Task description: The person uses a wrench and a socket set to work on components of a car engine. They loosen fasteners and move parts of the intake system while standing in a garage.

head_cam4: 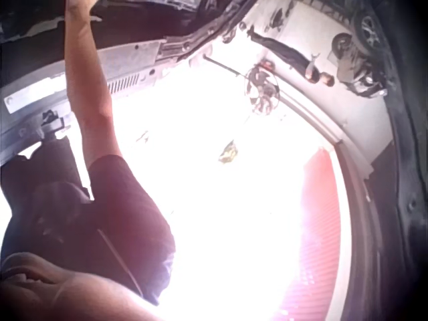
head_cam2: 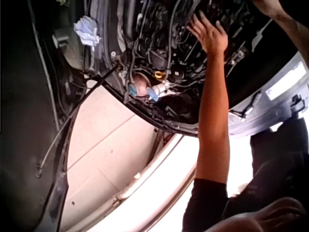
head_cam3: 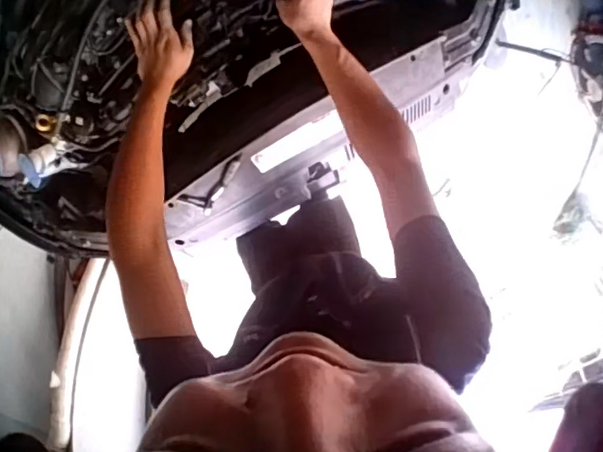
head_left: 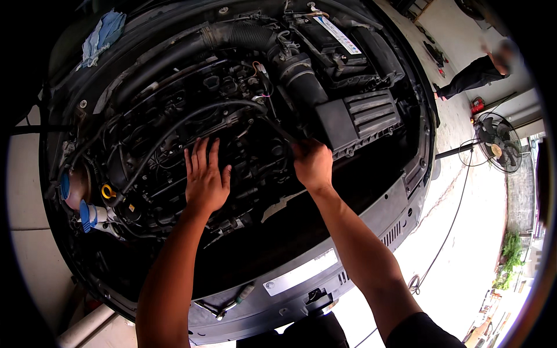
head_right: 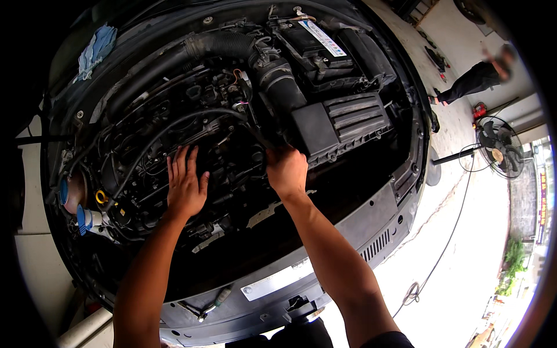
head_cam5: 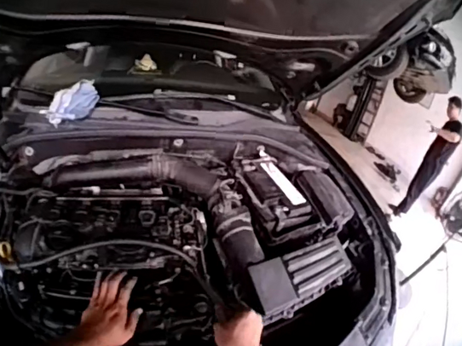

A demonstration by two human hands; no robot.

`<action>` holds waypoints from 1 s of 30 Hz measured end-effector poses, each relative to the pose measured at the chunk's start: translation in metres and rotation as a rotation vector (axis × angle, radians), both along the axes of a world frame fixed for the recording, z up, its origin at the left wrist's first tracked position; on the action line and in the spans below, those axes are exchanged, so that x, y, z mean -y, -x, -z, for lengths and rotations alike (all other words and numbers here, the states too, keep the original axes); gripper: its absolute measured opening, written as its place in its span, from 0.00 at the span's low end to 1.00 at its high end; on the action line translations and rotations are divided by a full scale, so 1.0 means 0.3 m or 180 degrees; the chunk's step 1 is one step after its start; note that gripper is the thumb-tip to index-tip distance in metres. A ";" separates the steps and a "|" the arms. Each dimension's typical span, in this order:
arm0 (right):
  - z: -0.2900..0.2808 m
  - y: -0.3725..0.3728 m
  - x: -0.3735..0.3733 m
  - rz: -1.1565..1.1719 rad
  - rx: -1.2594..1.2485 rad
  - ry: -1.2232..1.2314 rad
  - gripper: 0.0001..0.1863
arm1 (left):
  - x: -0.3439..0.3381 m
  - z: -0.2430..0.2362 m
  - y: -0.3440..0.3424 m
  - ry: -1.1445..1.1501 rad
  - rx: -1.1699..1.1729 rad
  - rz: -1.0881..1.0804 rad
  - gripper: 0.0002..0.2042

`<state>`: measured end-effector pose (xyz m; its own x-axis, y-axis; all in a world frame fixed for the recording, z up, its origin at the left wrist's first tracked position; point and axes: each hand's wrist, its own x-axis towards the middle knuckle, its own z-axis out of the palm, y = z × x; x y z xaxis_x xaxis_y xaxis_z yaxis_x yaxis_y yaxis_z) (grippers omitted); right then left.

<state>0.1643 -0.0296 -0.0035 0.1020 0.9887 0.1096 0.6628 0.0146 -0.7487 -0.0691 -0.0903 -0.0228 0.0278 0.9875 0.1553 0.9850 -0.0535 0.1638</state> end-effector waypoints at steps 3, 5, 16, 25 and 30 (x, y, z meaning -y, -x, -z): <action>0.052 0.030 -0.050 0.0155 0.0015 0.0024 0.10 | -0.025 -0.003 -0.017 0.0199 0.0059 0.0025 0.29; 0.072 0.044 -0.075 0.0228 0.0085 0.0009 0.10 | -0.038 0.004 -0.022 0.0194 0.0042 0.0070 0.28; 0.100 0.102 -0.116 0.0262 0.0452 0.0190 0.07 | -0.034 -0.004 -0.012 0.0196 0.0252 0.0175 0.26; 0.060 0.116 -0.116 0.0473 0.0089 0.0042 0.08 | -0.031 -0.007 0.000 0.0128 0.0242 0.0220 0.25; 0.016 0.107 -0.132 0.0385 0.0454 0.0199 0.06 | -0.023 -0.010 -0.001 0.0275 0.0291 0.0299 0.27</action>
<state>0.1320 0.0101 -0.0082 0.2082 0.9756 0.0702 0.7563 -0.1151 -0.6441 -0.0688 -0.0836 -0.0197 0.1103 0.9910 0.0758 0.9571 -0.1265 0.2605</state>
